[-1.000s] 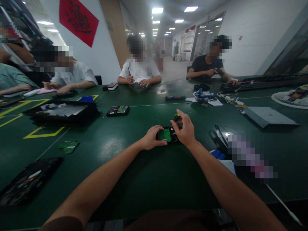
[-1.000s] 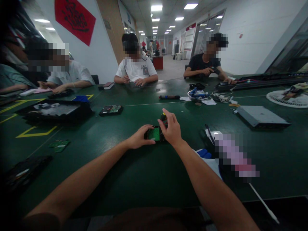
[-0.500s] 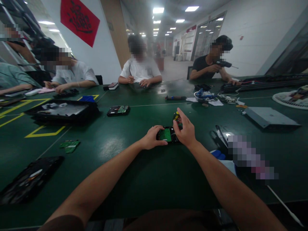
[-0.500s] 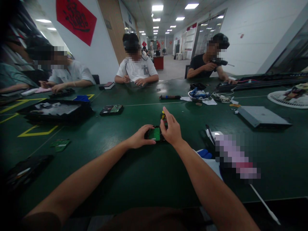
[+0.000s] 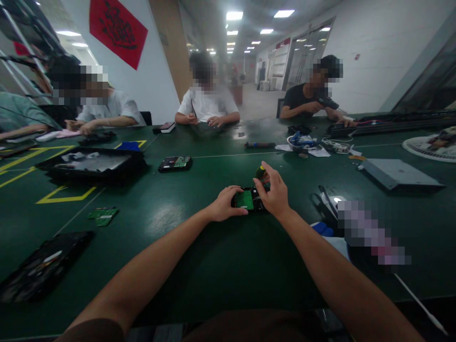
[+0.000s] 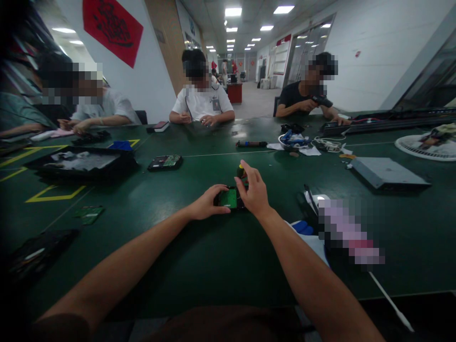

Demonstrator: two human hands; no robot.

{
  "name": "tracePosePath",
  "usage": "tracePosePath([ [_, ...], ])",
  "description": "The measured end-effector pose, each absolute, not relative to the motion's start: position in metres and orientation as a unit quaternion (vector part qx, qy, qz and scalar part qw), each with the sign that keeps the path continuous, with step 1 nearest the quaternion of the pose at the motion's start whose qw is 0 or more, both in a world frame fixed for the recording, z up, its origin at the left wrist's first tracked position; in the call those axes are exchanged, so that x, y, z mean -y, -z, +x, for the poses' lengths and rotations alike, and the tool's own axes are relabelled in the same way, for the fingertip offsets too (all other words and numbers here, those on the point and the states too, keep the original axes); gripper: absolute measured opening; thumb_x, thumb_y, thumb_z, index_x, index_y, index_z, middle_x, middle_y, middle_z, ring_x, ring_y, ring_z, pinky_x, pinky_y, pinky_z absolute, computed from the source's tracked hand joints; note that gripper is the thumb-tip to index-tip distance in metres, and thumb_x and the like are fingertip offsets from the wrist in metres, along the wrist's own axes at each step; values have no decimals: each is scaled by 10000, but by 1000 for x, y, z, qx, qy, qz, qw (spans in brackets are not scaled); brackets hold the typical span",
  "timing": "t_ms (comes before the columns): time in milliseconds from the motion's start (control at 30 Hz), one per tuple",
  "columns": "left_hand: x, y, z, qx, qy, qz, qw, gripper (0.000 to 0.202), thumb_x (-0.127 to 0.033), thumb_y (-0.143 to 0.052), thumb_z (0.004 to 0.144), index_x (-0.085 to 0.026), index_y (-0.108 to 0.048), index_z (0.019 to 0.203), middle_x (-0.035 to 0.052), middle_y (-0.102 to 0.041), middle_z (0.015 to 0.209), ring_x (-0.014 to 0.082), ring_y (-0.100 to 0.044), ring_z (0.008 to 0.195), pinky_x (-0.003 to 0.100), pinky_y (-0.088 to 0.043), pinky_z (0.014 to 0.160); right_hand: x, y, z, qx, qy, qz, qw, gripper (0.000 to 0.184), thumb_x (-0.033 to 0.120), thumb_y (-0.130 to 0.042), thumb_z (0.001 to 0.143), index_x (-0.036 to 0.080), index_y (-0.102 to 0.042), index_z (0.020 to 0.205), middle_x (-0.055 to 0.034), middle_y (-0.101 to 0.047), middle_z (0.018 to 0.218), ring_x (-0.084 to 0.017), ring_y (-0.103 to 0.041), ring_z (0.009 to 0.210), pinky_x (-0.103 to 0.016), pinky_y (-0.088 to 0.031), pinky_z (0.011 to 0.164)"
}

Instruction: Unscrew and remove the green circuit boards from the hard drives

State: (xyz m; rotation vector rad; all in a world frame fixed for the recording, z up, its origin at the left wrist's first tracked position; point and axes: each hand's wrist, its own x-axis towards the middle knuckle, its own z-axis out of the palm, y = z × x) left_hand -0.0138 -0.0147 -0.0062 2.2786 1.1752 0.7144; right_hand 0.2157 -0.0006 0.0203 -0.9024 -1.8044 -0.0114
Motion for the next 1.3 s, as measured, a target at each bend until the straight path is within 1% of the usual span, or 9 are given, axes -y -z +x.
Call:
tracePosePath([
  [200,15,5,-14,-433,-250,832,242,820,-626,-800,738,-225,-523,1399,148,-496,1476,347,-466,1380,530,-375,1165,2,-22,216,756,0,-378,535,601,294,-546,994,310,-350,1562,-102,-610,1381,-248,-695,1017,-479,-627,914],
  [367,16,4,-14,-431,-255,831,244,812,-616,-802,735,-225,-529,1392,152,-506,1468,354,-472,1370,540,-373,1157,2,-23,216,758,8,-381,530,585,315,-577,979,309,-390,1533,-94,-648,1254,-238,-684,962,-465,-637,867],
  [533,17,2,-13,-434,-255,827,250,797,-606,-806,733,-233,-534,1384,146,-508,1470,355,-476,1368,549,-376,1153,2,-21,215,754,-7,-376,538,596,284,-541,991,301,-346,1554,-113,-601,1394,-256,-692,1047,-493,-623,932],
  [667,17,2,-13,-434,-255,827,250,791,-596,-813,726,-240,-540,1378,140,-510,1471,359,-476,1369,556,-377,1151,1,-20,216,752,-2,-381,538,581,319,-573,984,293,-380,1531,-114,-633,1318,-251,-695,990,-481,-637,882],
  [767,16,2,-13,-434,-254,828,248,799,-604,-809,728,-231,-539,1381,146,-511,1468,359,-478,1365,551,-381,1146,0,-19,216,753,5,-383,535,575,323,-585,978,291,-399,1521,-115,-632,1313,-246,-693,969,-477,-635,871],
  [933,17,2,-13,-428,-263,830,241,788,-599,-805,738,-210,-545,1372,154,-520,1454,351,-490,1349,533,-392,1141,-1,-16,215,749,-13,-380,542,585,293,-549,994,285,-358,1547,-114,-624,1359,-241,-703,990,-475,-618,922],
  [1067,18,1,-13,-431,-255,832,237,794,-599,-805,740,-212,-536,1380,153,-512,1461,353,-476,1367,537,-381,1154,1,-20,216,756,-2,-374,538,565,332,-587,983,295,-408,1518,-103,-636,1303,-239,-690,978,-461,-630,879],
  [1133,18,1,-13,-432,-250,833,239,798,-603,-804,742,-222,-529,1386,150,-506,1469,354,-470,1376,544,-377,1158,3,-23,216,760,7,-372,532,557,343,-595,980,309,-424,1508,-93,-642,1275,-248,-678,1009,-469,-627,888],
  [1300,17,1,-14,-433,-249,830,247,810,-620,-795,744,-218,-522,1392,156,-495,1480,356,-468,1378,543,-383,1155,5,-25,215,762,2,-370,532,568,288,-527,1005,310,-365,1550,-100,-601,1385,-258,-668,1095,-494,-603,960],
])
